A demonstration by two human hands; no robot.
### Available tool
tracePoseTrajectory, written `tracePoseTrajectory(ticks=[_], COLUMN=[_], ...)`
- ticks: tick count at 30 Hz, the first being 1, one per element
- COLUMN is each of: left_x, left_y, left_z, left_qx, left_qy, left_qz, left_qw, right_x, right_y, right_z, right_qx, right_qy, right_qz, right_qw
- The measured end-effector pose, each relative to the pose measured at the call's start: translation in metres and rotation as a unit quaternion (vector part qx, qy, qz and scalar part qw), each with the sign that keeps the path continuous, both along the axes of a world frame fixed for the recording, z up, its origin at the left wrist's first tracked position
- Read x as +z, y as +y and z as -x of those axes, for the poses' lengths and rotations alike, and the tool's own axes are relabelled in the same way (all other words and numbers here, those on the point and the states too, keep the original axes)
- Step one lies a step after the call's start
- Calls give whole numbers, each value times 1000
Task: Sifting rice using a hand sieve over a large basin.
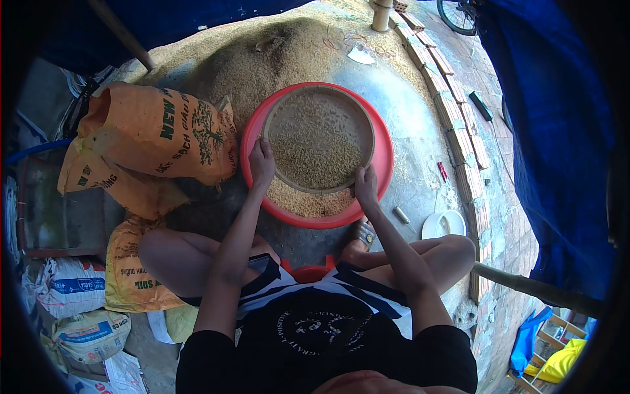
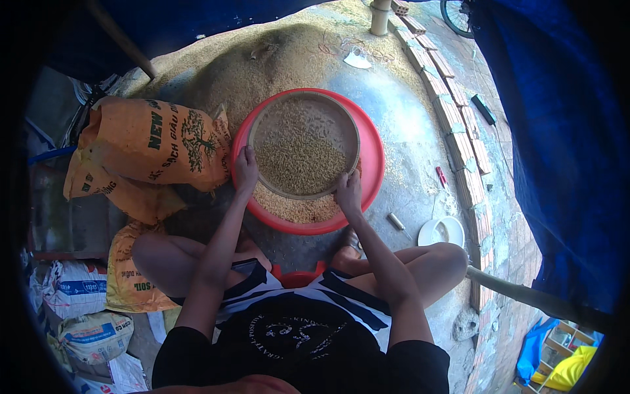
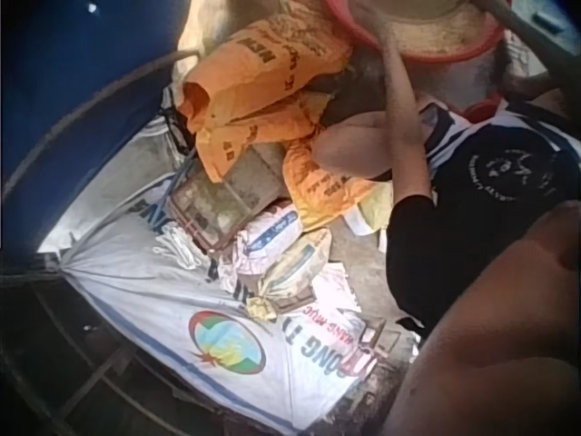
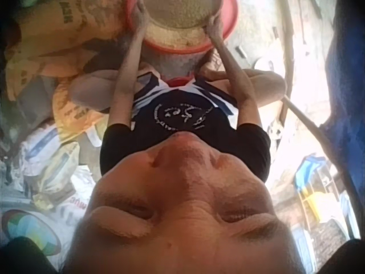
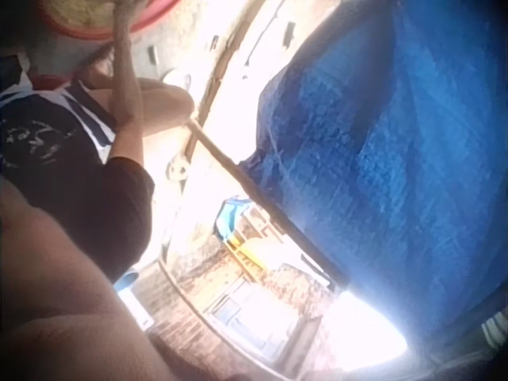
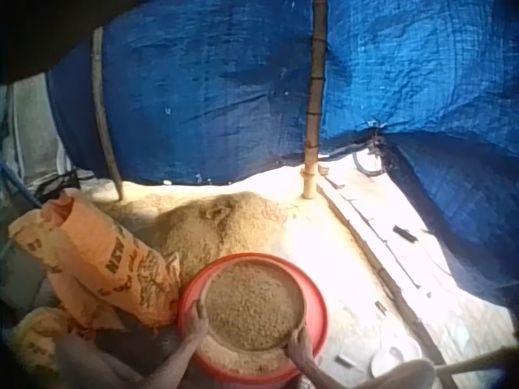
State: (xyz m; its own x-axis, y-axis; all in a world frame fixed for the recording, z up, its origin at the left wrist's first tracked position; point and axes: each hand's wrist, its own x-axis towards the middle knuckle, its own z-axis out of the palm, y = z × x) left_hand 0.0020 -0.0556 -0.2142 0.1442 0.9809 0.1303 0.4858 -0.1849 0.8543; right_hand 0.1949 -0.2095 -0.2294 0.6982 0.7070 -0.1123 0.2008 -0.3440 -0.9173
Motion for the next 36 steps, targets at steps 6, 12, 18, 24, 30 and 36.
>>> tracePoseTrajectory(ticks=[6,12,18,24,30,36], left_x=[-82,-79,-61,-42,-82,12], left_y=[-6,-10,39,2,12,8], left_z=[12,13,48,8,29,12], left_qx=[12,-41,14,-15,8,-5], left_qy=[163,142,-82,98,116,-105], left_qz=[-11,16,165,64,37,-48], left_qw=[987,989,983,993,993,993], right_x=[-35,-37,13,-20,-11,19], right_y=[-14,-28,-3,-11,-6,2], right_z=[-2,12,34,0,18,20], right_qx=[46,53,132,51,86,26], right_qy=[102,172,219,172,128,-129], right_qz=[188,254,0,173,127,-72], right_qw=[976,950,967,968,980,989])
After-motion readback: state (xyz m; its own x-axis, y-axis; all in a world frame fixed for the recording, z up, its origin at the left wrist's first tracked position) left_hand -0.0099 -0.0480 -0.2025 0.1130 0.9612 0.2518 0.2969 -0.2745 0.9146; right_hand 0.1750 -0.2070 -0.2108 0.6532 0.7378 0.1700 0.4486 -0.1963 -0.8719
